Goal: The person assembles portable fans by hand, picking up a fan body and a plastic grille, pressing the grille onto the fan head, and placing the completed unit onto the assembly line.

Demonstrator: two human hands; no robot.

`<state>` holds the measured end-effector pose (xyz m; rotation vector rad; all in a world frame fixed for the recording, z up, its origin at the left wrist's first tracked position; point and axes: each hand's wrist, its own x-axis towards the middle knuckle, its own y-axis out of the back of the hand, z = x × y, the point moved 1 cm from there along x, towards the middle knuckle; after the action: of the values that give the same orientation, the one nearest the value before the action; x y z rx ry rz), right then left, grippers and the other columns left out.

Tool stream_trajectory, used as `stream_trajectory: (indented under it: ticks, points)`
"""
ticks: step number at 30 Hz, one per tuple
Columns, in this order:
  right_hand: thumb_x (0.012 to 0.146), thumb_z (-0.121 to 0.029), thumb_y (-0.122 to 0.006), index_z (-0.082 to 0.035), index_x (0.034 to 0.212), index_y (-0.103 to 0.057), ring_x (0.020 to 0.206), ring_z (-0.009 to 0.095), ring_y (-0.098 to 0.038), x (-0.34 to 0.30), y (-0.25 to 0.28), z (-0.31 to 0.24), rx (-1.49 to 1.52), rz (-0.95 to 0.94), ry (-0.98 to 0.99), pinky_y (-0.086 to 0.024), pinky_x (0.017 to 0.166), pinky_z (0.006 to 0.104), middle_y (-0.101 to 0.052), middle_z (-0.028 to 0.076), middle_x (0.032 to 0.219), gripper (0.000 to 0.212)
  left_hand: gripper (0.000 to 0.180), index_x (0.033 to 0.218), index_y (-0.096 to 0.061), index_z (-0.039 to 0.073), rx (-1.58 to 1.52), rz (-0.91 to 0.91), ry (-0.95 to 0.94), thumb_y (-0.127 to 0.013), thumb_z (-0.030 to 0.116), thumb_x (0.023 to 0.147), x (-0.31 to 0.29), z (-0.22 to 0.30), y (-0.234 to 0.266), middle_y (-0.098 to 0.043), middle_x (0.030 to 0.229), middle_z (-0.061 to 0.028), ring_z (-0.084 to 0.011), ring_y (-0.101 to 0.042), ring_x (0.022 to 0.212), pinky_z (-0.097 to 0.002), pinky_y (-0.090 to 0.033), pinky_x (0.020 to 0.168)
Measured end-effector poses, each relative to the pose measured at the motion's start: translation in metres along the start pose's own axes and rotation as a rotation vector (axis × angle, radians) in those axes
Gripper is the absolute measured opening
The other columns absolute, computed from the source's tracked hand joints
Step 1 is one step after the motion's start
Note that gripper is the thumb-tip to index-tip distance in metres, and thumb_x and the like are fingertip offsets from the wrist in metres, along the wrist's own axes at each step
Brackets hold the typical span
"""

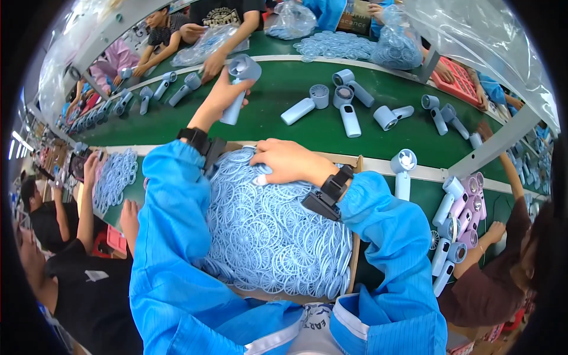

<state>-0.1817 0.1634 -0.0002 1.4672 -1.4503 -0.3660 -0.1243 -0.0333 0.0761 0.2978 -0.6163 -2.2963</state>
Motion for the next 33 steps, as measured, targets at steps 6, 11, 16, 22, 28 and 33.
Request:
stream_trajectory:
  ticks: [6, 11, 16, 22, 28, 33]
  points:
    - [0.073, -0.011, -0.068, -0.004, 0.103, -0.066, 0.096, 0.034, -0.058, -0.004, 0.005, 0.004, 0.075, -0.154, -0.082, -0.047, 0.086, 0.0393, -0.061, 0.014, 0.095, 0.03, 0.059, 0.134, -0.029, 0.016, -0.693, 0.099, 0.02, -0.066, 0.022, 0.087, -0.089, -0.002, -0.015, -0.059, 0.093, -0.0109, -0.0178, -0.061, 0.07, -0.0317, -0.052, 0.051]
    - [0.072, -0.007, -0.068, -0.003, 0.105, -0.065, 0.089, 0.03, -0.061, -0.015, 0.03, 0.001, 0.025, -0.208, -0.2, -0.048, 0.081, 0.0376, -0.063, 0.014, 0.096, 0.034, 0.068, 0.142, -0.02, 0.023, -0.846, 0.202, -0.091, -0.063, 0.017, 0.089, -0.123, -0.006, -0.04, -0.058, 0.101, -0.0131, -0.0197, -0.063, 0.078, -0.035, -0.055, 0.057]
    - [0.076, -0.005, -0.067, -0.002, 0.105, -0.065, 0.084, 0.021, -0.063, -0.015, 0.04, 0.008, 0.336, -0.02, -0.296, -0.049, 0.074, 0.0321, -0.066, 0.012, 0.096, 0.029, 0.081, 0.148, -0.007, 0.029, -0.818, 0.157, -0.239, -0.062, 0.015, 0.09, -0.128, -0.013, -0.045, -0.057, 0.108, -0.0158, -0.0226, -0.063, 0.086, -0.0365, -0.056, 0.058]
    - [0.085, -0.004, -0.064, 0.001, 0.106, -0.063, 0.085, 0.012, -0.062, -0.017, 0.036, 0.025, 0.708, 0.066, -0.372, -0.049, 0.072, 0.0254, -0.066, 0.006, 0.096, 0.022, 0.087, 0.148, -0.005, 0.029, -0.732, 0.192, -0.255, -0.064, 0.012, 0.087, -0.126, -0.02, -0.052, -0.056, 0.111, -0.0165, -0.0238, -0.064, 0.089, -0.0341, -0.056, 0.055]
    - [0.086, -0.005, -0.064, 0.002, 0.109, -0.06, 0.089, 0.013, -0.061, -0.006, 0.04, 0.008, 0.946, 0.462, -0.331, -0.049, 0.076, 0.0263, -0.064, 0.007, 0.099, 0.024, 0.095, 0.148, -0.003, 0.026, -0.66, 0.121, -0.318, -0.068, 0.008, 0.082, -0.135, -0.011, -0.044, -0.056, 0.108, -0.0157, -0.0212, -0.063, 0.081, -0.0308, -0.053, 0.05]
    - [0.088, -0.007, -0.063, 0.002, 0.11, -0.059, 0.093, 0.015, -0.06, -0.008, 0.035, 0.01, 0.901, 0.547, -0.256, -0.051, 0.079, 0.0283, -0.063, 0.008, 0.104, 0.024, 0.101, 0.148, -0.003, 0.024, -0.688, 0.078, -0.418, -0.072, 0.004, 0.077, -0.136, -0.003, -0.052, -0.058, 0.099, -0.0131, -0.0162, -0.063, 0.076, -0.0271, -0.052, 0.048]
